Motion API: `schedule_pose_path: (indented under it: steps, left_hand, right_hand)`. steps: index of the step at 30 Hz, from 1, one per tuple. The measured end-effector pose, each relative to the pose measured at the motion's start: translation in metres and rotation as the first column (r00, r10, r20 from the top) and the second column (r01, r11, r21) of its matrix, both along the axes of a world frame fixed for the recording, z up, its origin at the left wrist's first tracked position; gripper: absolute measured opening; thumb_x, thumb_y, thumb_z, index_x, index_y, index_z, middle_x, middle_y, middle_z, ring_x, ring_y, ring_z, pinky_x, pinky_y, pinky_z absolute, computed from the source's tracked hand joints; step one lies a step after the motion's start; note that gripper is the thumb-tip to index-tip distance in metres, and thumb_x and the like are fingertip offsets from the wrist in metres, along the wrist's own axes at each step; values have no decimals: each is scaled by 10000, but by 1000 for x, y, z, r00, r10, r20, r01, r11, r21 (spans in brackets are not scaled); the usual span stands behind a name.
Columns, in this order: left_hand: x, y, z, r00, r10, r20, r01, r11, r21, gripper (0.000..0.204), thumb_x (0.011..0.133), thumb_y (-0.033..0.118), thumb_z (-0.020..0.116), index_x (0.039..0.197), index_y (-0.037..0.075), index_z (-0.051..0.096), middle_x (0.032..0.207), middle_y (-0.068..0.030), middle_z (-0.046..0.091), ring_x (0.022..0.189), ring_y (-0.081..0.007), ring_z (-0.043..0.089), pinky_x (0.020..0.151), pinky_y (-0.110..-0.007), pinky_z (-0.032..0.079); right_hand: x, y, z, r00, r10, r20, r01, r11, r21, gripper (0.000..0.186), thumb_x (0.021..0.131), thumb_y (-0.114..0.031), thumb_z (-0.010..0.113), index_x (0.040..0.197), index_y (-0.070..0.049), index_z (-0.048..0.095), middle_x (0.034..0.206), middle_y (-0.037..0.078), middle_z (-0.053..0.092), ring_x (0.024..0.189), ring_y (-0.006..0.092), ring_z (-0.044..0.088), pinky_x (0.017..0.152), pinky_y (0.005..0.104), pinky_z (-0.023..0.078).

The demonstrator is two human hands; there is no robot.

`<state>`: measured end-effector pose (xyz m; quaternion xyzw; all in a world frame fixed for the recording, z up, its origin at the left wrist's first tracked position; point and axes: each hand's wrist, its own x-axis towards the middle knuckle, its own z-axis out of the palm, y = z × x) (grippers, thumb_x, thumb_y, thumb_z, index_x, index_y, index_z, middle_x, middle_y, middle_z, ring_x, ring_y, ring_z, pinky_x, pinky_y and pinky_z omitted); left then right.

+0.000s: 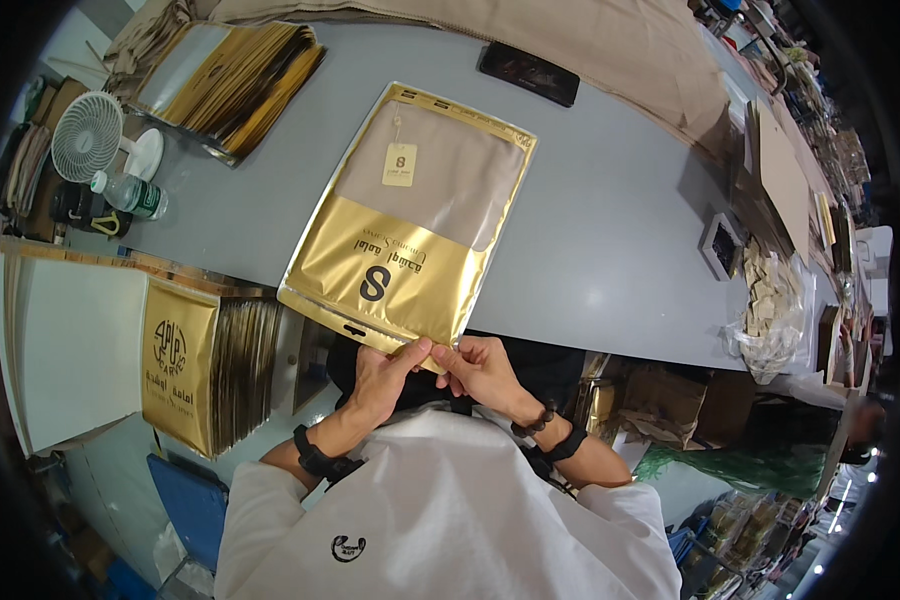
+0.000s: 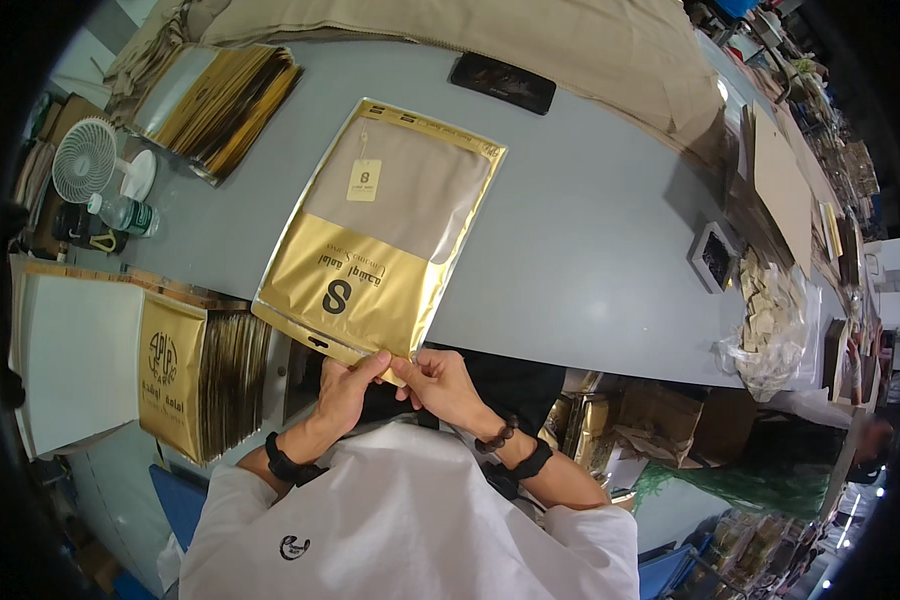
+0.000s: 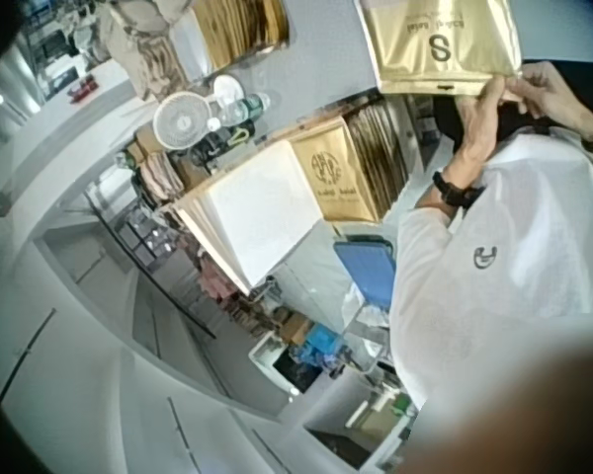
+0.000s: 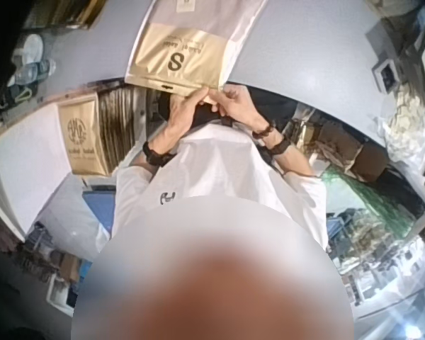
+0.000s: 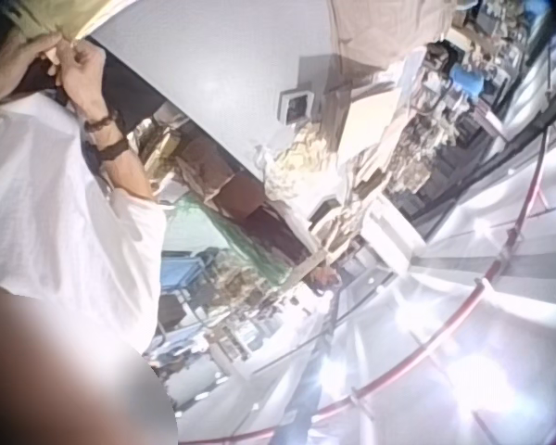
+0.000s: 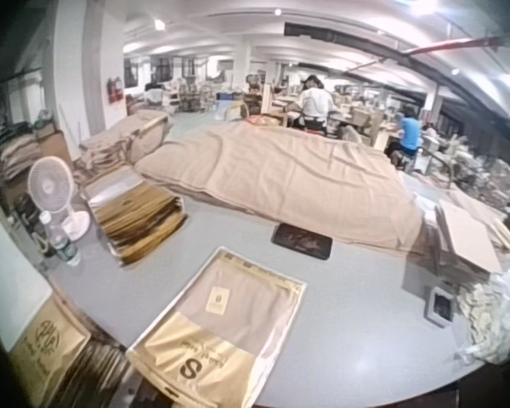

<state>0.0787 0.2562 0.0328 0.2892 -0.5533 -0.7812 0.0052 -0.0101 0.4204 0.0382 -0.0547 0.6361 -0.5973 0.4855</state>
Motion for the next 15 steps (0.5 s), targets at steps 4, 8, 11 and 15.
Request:
schedule_pose_path:
  steps: [4,8,11,15]
  left_hand:
    - [2,-2,3,999,29,-28,-28,999,17,204,974,171,757,1069,-6,723,932,-18,717,772,-89,601,673,-267,491]
    - [5,-16,4,996,93,-13,-94,990,-105,149,978,134,740,1078,27,715,934,-2,708,775,-94,627,677,-245,490]
    - [5,-50,4,944,328,-45,-330,944,-28,175,980,151,748,1088,14,737,967,-28,742,784,-98,665,679,-259,524]
    - [16,-84,6,915,402,-35,-402,915,25,181,991,174,743,1052,4,755,990,-50,755,782,-118,674,692,-271,515]
  right_hand:
    - [3,-3,6,997,-69,32,71,996,-45,361,1066,-292,663,845,-7,689,679,50,693,531,65,579,477,223,451]
    - [-1,5,18,997,-64,40,63,998,14,347,1056,-287,679,845,-11,695,676,48,689,536,69,600,488,214,474]
    - [-9,19,25,997,-57,-42,60,996,63,331,1043,-255,694,821,-10,689,663,46,681,569,76,647,498,216,517]
    - [-19,35,31,980,-180,-90,188,978,90,323,1043,-227,686,805,-9,685,686,77,697,569,100,663,495,233,532]
